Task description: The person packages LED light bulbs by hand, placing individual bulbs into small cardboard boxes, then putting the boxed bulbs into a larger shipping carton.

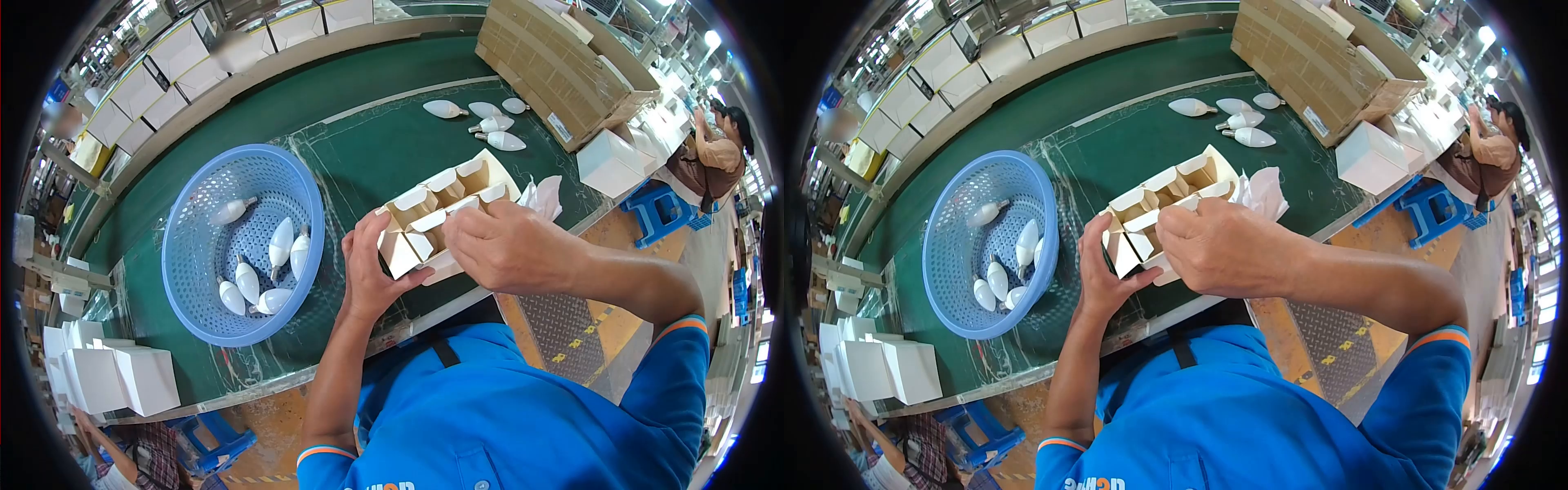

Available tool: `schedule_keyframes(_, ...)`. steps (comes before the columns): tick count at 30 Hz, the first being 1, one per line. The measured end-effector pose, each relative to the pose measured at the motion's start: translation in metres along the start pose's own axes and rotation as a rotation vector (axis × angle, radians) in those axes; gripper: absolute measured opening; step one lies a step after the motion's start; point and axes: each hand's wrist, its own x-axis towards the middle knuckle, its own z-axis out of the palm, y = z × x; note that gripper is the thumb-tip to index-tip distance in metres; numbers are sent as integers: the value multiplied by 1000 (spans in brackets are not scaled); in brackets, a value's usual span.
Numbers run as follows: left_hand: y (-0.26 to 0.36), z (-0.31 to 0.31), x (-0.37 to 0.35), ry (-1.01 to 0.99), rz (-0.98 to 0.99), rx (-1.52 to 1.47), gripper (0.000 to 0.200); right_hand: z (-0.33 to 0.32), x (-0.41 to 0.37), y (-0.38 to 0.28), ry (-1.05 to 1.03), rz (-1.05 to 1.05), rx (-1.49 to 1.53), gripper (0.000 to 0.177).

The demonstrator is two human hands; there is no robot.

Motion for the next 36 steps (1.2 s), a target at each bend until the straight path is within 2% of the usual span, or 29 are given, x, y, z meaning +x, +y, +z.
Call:
schedule_keyframes(2,-1,1,0,11,4,-4,99,-2,3,-3,-106,37,124,15)
schedule_keyframes(5,-1,1,-1,19,2,-2,99,0,3,-2,-48,11,-6,12)
schedule_keyframes(10,2,19,-5,-36,-90,-160,94,-1,8,-6,-94,-20,63,14)
schedule_keyframes(11,-9,5,-3,-22,-89,-124,93,12,15,-8,51,15,82,13)
schedule_keyframes(12,-6,4,-1,-43,-95,-107,93,5,17,-8,-34,26,93,14)
schedule_keyframes(13,-2,2,1,-68,-103,-109,93,-2,21,-6,-97,23,127,19)
schedule_keyframes(14,-2,1,0,-59,-97,-114,93,-2,23,-7,-96,43,124,29)
schedule_keyframes(15,-3,1,1,-53,-82,-133,93,-5,27,-10,-80,28,122,29)
schedule_keyframes(18,-3,3,-1,-33,-42,-109,93,-9,31,-14,-58,76,92,45)
schedule_keyframes(24,-2,1,-1,-26,-26,-99,93,-7,40,-19,-86,39,109,47)
schedule_keyframes(31,-2,1,0,-30,-23,-90,94,-3,37,-23,-51,84,166,47)
schedule_keyframes(33,-2,1,0,-30,-23,-95,95,-9,36,-20,36,141,239,37)
schedule_keyframes(34,-2,1,0,-26,-28,-103,94,-15,34,-17,36,141,241,37)
schedule_keyframes(36,0,-1,0,-28,-36,-120,94,-25,31,-8,37,174,379,26)
